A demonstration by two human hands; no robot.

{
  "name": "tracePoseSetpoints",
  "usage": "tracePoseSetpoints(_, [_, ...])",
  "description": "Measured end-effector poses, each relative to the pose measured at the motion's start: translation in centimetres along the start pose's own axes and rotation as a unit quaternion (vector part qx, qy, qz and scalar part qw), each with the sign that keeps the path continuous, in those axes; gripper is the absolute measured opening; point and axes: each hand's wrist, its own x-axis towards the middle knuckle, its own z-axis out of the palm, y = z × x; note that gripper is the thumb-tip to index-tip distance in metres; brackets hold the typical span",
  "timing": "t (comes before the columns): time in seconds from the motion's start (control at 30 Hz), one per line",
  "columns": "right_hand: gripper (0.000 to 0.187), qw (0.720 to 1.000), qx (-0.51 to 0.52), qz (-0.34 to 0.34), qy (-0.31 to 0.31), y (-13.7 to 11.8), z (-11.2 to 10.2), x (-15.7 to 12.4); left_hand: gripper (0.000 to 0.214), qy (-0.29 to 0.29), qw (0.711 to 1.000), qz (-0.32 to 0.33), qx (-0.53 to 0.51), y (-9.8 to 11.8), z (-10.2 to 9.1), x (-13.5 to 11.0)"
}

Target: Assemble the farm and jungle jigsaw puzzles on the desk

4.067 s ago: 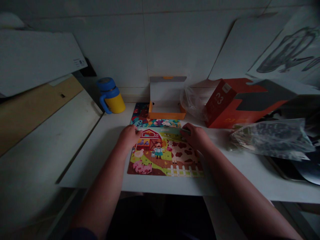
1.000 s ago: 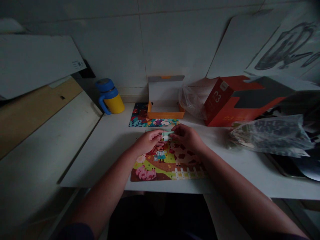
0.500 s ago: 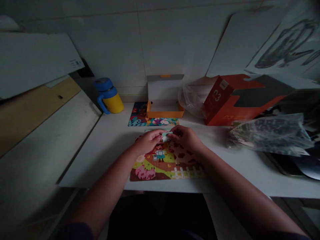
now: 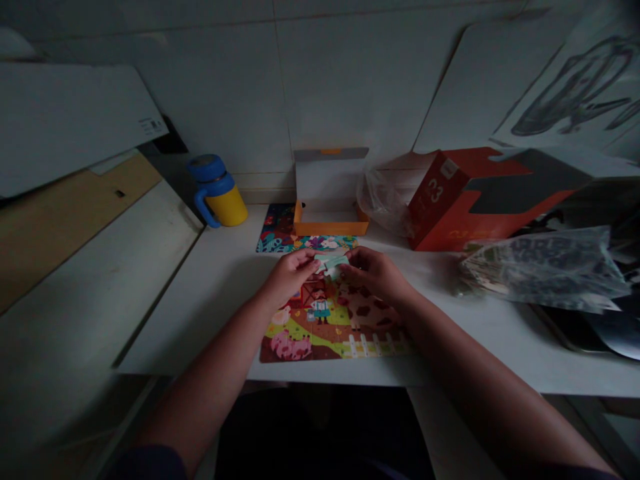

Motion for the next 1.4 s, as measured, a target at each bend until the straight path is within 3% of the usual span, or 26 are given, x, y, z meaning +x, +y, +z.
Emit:
tracePoseSetpoints(0.2, [0.043,0.996,0.079,0.027,0.006,-0.7,-0.7,-0.1,0.043,0.007,1.0,0.011,0.027,-0.4,-0.2,0.2])
tracePoseSetpoints(0.43, [0.044,0.999,0.038,-0.022,0.006,0.6,-0.4,0.0,0.043,-0.033,0.999,0.007,0.007,0.0,0.1,-0.2])
tracePoseSetpoints(0.67, [0.039,0.997,0.053,-0.007,0.055,1.4,0.1,0.5,0.034,0.002,0.999,0.003,-0.048,-0.5,0.5,-0.1])
tracePoseSetpoints(0.8, [0.039,0.997,0.04,-0.017,0.061,1.6,0.6,0.5,0.036,-0.029,0.998,-0.006,-0.062,-1.0,1.2,0.1])
tracePoseSetpoints(1.03, [0.04,0.997,0.022,-0.015,0.077,1.3,0.6,0.5,0.032,-0.098,0.995,-0.006,0.009,-0.9,1.6,-0.6])
tracePoseSetpoints(1.23, [0.043,0.997,0.005,-0.048,0.061,0.7,0.9,0.2,0.024,-0.04,0.998,-0.012,0.051,-0.9,1.5,-0.5])
tracePoseSetpoints(1.4, [0.04,0.992,-0.05,-0.089,0.076,-0.1,0.9,-0.2,0.029,-0.055,0.997,-0.046,0.038,-1.2,1.4,-0.1])
